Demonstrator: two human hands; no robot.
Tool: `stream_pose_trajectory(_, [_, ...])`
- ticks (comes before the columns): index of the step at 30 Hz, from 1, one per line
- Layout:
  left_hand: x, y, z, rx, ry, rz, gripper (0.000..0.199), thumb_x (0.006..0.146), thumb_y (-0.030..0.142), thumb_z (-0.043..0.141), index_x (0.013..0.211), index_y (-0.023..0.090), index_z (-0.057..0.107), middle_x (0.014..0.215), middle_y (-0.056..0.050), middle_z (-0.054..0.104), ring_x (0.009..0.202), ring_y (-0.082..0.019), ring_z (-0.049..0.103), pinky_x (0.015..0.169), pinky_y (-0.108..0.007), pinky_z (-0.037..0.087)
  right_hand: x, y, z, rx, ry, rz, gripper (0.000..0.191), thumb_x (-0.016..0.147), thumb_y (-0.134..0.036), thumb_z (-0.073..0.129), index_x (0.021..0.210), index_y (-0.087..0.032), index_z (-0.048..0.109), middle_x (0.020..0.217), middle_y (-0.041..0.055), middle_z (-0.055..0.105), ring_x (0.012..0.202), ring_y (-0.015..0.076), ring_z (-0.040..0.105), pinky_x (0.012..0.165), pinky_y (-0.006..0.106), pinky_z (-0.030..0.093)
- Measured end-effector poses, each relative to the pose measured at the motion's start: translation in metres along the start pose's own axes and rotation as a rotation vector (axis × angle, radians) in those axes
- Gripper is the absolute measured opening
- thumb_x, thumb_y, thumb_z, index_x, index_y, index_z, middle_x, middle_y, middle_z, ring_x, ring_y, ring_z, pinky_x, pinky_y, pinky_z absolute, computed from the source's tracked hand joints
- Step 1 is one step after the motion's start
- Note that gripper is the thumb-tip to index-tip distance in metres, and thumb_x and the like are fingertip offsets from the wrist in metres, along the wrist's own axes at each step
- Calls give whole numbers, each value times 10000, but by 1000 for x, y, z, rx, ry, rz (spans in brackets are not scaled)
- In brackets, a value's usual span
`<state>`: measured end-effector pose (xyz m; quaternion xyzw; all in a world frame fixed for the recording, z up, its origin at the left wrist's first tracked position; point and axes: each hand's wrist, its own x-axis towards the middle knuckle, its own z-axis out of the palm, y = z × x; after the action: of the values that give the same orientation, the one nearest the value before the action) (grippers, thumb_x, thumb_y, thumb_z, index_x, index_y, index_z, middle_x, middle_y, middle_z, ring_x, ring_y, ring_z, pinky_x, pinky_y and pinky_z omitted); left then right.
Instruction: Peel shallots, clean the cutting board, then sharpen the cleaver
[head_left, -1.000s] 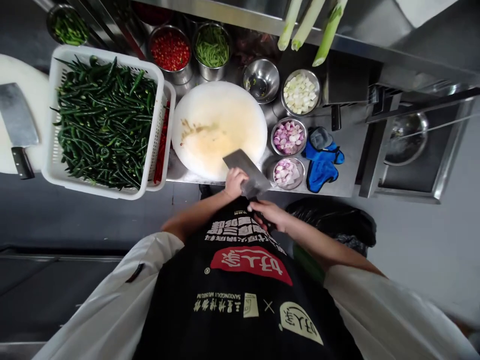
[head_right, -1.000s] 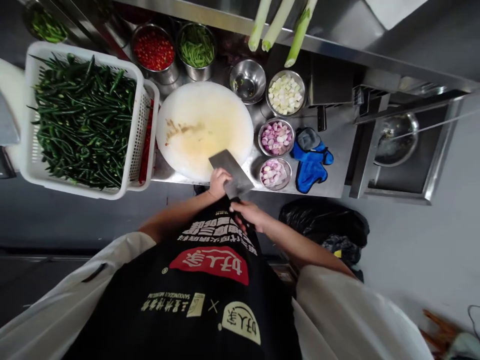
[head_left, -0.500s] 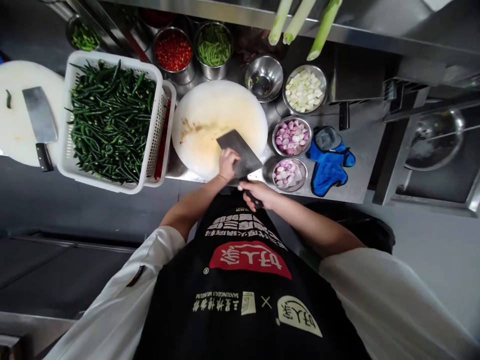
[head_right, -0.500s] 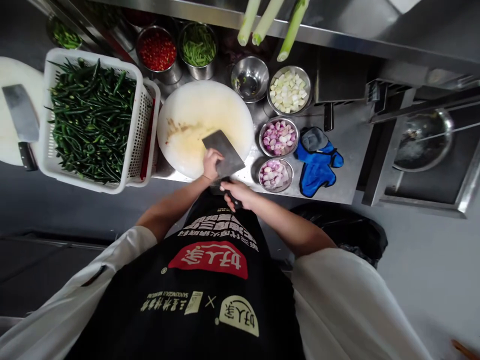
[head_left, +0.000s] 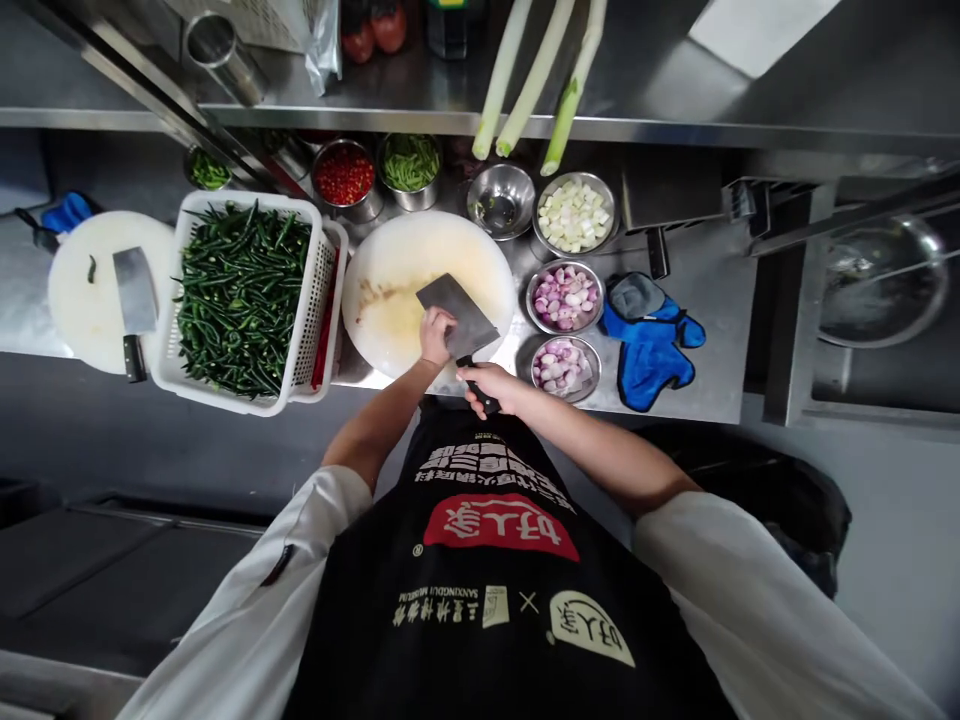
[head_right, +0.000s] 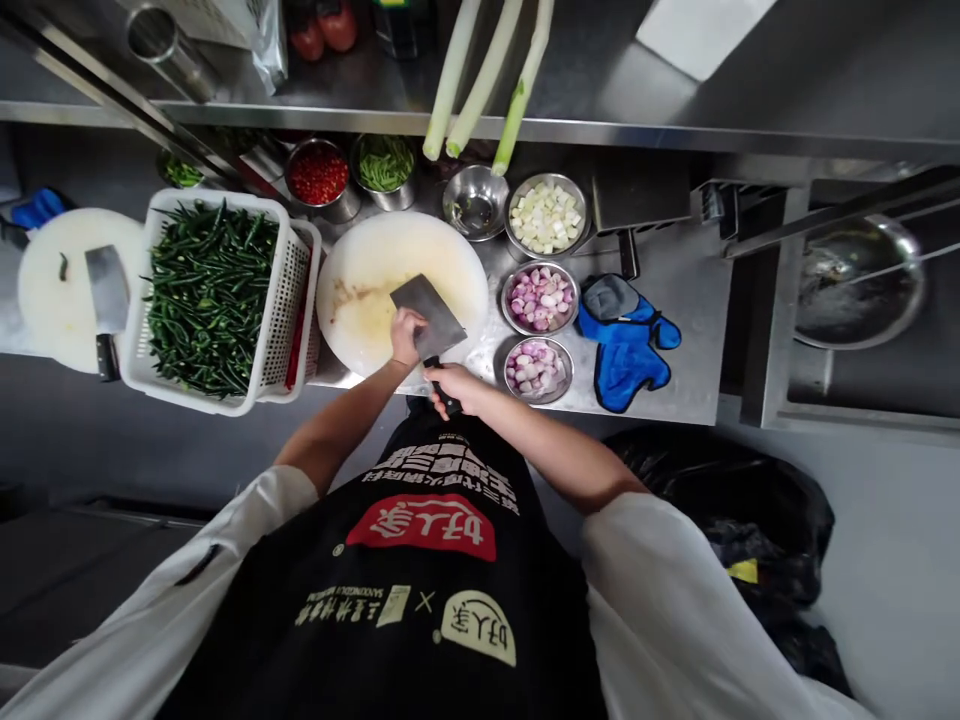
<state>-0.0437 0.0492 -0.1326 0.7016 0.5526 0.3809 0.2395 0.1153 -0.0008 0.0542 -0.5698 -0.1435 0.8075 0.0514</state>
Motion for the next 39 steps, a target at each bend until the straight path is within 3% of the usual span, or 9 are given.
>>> stream_pose_trajectory(7, [-67, 74, 37, -116, 17, -19, 83, 936, 198, 685, 888, 232, 626, 972, -72, 666, 950, -245, 636, 834, -422, 519, -62, 52, -50, -63, 45, 106, 247, 1018, -385, 705, 1058, -262, 495, 529, -79, 573, 334, 137, 482, 325, 210, 413])
stream_pose_trajectory(14, [16, 19, 7, -48, 25, -51, 105, 863, 171, 674, 851, 239, 595, 955, -80, 667, 972, -274, 650, 905, -465, 521, -11, -16, -19, 6, -15, -11, 122, 1089, -257, 568, 999, -242, 487, 518, -70, 533, 341, 131, 456, 331, 226, 420])
stream_pose_trajectory(20, [-64, 86, 41, -82, -47, -45, 118, 871, 204, 723, 878, 237, 610, 965, -79, 667, 948, -260, 647, 841, -430, 531, -69, 55, -70, -66, 9, 63, 223, 1020, -354, 692, 1039, -254, 493, 535, -77, 572, 339, 128, 474, 311, 198, 392])
stream_pose_trajectory(22, [-56, 81, 44, -66, -39, -41, 117, 874, 188, 709, 870, 237, 602, 946, -75, 665, 940, -260, 646, 848, -433, 531, -65, 44, -72, -79, 0, 58, 204, 1016, -332, 685, 1018, -246, 499, 519, -75, 557, 336, 128, 465, 310, 203, 396])
stream_pose_trajectory(27, [25, 24, 9, 27, 25, -34, 125, 857, 235, 722, 856, 236, 597, 939, -80, 656, 943, -277, 642, 857, -451, 531, -13, -24, -33, -44, -25, 6, 99, 1079, -201, 494, 983, -223, 503, 492, -56, 519, 330, 139, 444, 306, 236, 404])
stream_pose_trajectory(29, [18, 28, 6, 30, 12, -13, 127, 856, 239, 729, 859, 237, 602, 951, -84, 657, 952, -278, 644, 858, -449, 537, -19, -16, -33, -32, -28, -21, 97, 1084, -206, 501, 989, -227, 500, 506, -58, 529, 331, 137, 452, 309, 230, 400])
stream_pose_trajectory(34, [-64, 83, 43, -4, -25, -19, 107, 880, 200, 726, 904, 235, 628, 992, -85, 664, 971, -262, 641, 841, -427, 544, -68, 52, -78, -67, -39, 44, 146, 1037, -295, 639, 1015, -242, 505, 530, -71, 563, 322, 137, 463, 306, 221, 413])
stream_pose_trajectory(36, [-61, 80, 47, 1, -12, -31, 101, 888, 199, 722, 909, 235, 630, 988, -82, 664, 972, -262, 637, 849, -429, 540, -64, 47, -78, -68, -46, 38, 171, 1039, -299, 656, 992, -239, 503, 519, -69, 560, 323, 135, 466, 307, 215, 412])
stream_pose_trajectory(39, [-12, 41, 27, 27, 8, -20, 125, 862, 222, 742, 878, 232, 619, 935, -82, 651, 950, -277, 629, 855, -445, 528, -32, 3, -52, -61, -54, 6, 148, 1095, -234, 542, 954, -230, 499, 487, -65, 525, 312, 131, 444, 308, 218, 393])
